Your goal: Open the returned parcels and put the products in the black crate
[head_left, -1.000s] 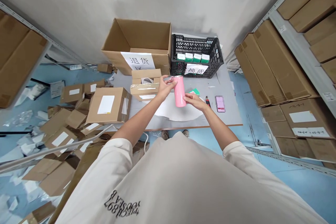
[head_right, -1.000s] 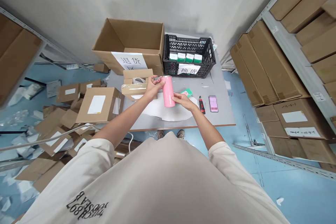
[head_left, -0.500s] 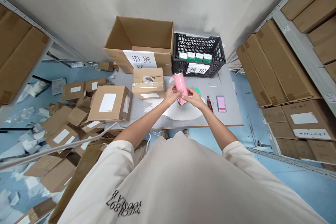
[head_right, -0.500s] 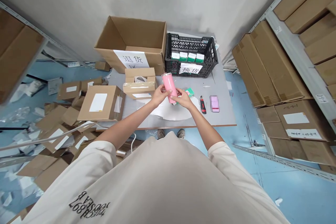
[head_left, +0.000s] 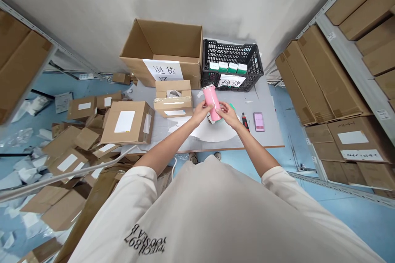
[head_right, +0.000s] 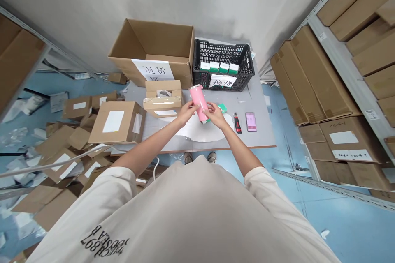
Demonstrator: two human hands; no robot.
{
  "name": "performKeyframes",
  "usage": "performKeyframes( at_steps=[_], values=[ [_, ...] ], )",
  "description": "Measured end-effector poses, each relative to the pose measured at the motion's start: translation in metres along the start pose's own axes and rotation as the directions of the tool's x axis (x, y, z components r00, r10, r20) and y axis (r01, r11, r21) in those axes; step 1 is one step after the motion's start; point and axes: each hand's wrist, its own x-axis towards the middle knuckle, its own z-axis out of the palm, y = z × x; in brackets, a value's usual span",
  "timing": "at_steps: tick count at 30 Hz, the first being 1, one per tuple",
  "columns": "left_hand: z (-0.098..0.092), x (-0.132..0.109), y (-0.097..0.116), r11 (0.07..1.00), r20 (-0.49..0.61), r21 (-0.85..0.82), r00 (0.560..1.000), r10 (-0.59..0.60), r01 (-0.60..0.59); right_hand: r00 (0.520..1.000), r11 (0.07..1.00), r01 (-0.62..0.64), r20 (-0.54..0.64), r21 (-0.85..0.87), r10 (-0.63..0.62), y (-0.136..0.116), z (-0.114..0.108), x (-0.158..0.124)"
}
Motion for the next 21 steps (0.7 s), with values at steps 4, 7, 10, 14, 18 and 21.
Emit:
performKeyframes(
  at_steps=[4,7,10,14,18,21],
  values=[
    [0.001,0.0,0.003,0.968,0.025,-0.195,0.987,-0.159,0.161,0.999,0.999,0.054,0.0,0.003,-0.054,-0.003,-0.004,-0.003],
    [-0.001,-0.001,0.002,0.918,0.042,-0.322,0.972,-0.23,0.231,1.0,0.999,0.027,0.012,0.047,-0.027,-0.004,-0.011,-0.006],
    [-0.004,-0.004,0.005,0.88,0.115,-0.396,0.965,-0.236,0.263,0.999,0.997,-0.019,0.035,0.08,0.016,-0.003,-0.014,-0.007],
    [-0.004,-0.008,0.016,0.906,0.149,-0.318,0.959,-0.242,0.278,1.0,0.996,-0.005,-0.024,0.084,0.007,-0.002,-0.01,-0.003],
    [-0.001,-0.008,0.025,0.929,0.11,-0.213,0.952,-0.287,0.304,0.997,0.998,0.036,-0.07,0.044,-0.033,-0.005,-0.003,-0.002],
    [0.0,-0.003,0.026,0.905,0.053,-0.286,0.948,-0.314,0.316,0.995,0.997,0.078,-0.065,0.009,-0.077,-0.01,-0.003,-0.003]
  ],
)
